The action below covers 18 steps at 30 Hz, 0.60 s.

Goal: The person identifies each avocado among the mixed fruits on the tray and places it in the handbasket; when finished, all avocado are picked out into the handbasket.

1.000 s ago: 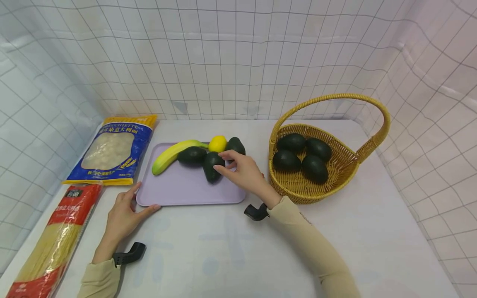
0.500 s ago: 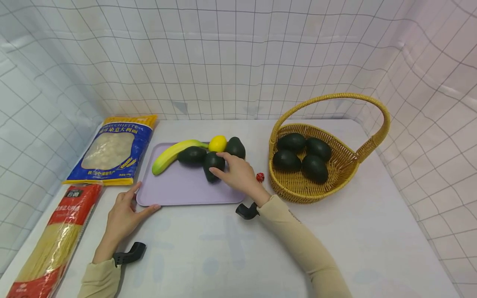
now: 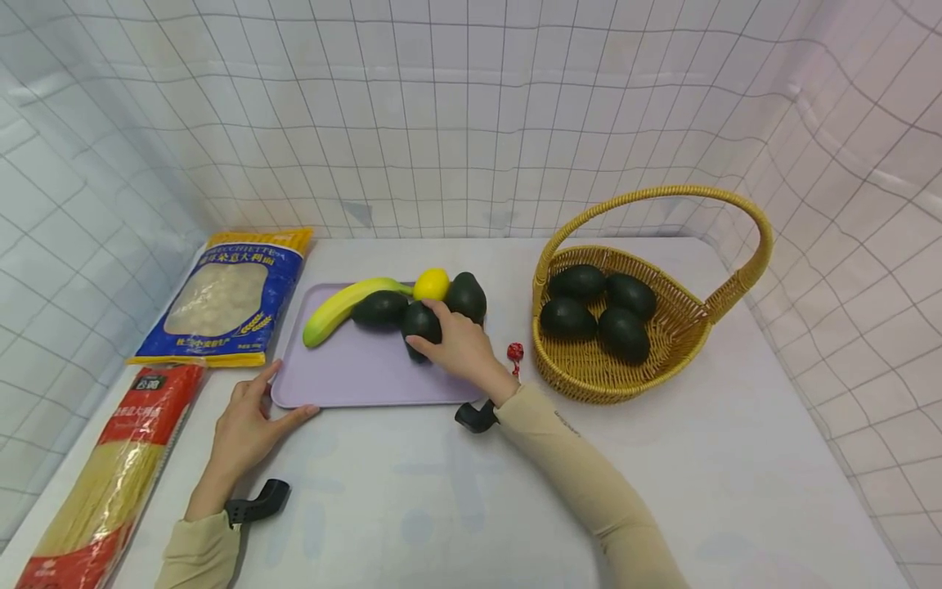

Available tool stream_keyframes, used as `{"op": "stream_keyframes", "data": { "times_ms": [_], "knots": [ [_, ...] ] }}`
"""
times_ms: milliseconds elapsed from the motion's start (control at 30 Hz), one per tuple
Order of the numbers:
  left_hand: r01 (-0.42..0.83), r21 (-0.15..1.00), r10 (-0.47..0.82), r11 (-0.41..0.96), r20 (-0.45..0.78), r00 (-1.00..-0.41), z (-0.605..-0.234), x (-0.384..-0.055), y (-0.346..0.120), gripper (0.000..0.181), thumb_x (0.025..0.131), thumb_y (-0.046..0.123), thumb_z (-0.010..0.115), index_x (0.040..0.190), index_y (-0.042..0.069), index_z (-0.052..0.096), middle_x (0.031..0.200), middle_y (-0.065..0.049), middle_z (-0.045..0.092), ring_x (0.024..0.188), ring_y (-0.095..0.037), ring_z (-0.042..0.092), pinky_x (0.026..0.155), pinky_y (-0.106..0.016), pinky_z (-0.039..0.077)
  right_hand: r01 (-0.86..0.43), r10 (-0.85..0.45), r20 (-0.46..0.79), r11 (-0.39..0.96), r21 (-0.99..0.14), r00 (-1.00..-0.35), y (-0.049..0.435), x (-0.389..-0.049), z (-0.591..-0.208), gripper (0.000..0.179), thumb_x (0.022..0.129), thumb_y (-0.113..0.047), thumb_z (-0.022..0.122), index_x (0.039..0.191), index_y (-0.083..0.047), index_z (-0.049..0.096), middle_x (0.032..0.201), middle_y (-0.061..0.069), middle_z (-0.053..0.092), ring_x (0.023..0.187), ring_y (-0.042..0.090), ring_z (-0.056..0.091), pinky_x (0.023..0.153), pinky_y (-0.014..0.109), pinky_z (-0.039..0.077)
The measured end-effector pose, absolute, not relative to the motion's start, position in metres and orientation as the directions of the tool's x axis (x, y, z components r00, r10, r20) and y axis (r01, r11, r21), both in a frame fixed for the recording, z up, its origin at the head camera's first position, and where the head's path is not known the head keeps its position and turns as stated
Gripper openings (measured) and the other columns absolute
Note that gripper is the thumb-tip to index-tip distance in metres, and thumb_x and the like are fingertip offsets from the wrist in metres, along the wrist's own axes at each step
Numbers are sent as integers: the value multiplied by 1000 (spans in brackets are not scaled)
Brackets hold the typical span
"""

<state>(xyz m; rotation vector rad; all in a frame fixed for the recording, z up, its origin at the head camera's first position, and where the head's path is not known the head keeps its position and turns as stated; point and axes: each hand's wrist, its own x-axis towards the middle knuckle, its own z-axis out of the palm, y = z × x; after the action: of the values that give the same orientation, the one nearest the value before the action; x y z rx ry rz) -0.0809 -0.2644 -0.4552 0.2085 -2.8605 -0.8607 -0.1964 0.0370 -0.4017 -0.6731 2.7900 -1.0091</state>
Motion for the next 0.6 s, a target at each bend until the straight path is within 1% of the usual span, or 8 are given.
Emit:
{"op": "stream_keyframes", "data": {
  "times_ms": [100,133,300,400,600],
  "knots": [
    [-93,558,-176,825,97,-980,-455,-81,-264,96,74,49,78,144,1,35,92,-14,38,71,-24,37,57,-34,27,-358,-424,50,689,-630,-904,34,-197,-404,68,90,-44,62,144,-11,37,122,18,58,93,25,59,84,42,45],
    [-94,558,-177,824,96,-979,-455,-81,-264,96,74,49,78,144,1,35,92,-14,38,71,-24,37,57,-34,27,-352,-417,50,692,-630,-908,33,-197,-404,69,90,-45,62,144,-11,37,123,18,57,94,26,59,85,42,44],
    [-94,560,-178,823,98,-979,-455,-80,-263,95,74,48,78,144,0,35,91,-14,38,71,-24,37,57,-34,27,-329,-373,64,711,-622,-926,27,-199,-408,66,90,-49,60,142,-13,40,119,18,59,88,26,59,81,43,45],
    [-92,559,-177,824,100,-979,-455,-80,-263,95,74,48,78,144,0,36,91,-13,38,71,-24,37,57,-34,27,-330,-360,84,707,-625,-929,25,-199,-409,63,90,-48,60,139,-14,43,116,16,61,86,25,59,79,43,46],
    [-95,561,-178,822,94,-980,-454,-80,-263,96,74,49,78,144,1,35,92,-14,38,72,-25,37,57,-34,27,-347,-383,88,687,-638,-920,24,-198,-409,56,89,-44,64,134,-16,46,115,14,60,92,26,57,80,43,44]
  ]
}}
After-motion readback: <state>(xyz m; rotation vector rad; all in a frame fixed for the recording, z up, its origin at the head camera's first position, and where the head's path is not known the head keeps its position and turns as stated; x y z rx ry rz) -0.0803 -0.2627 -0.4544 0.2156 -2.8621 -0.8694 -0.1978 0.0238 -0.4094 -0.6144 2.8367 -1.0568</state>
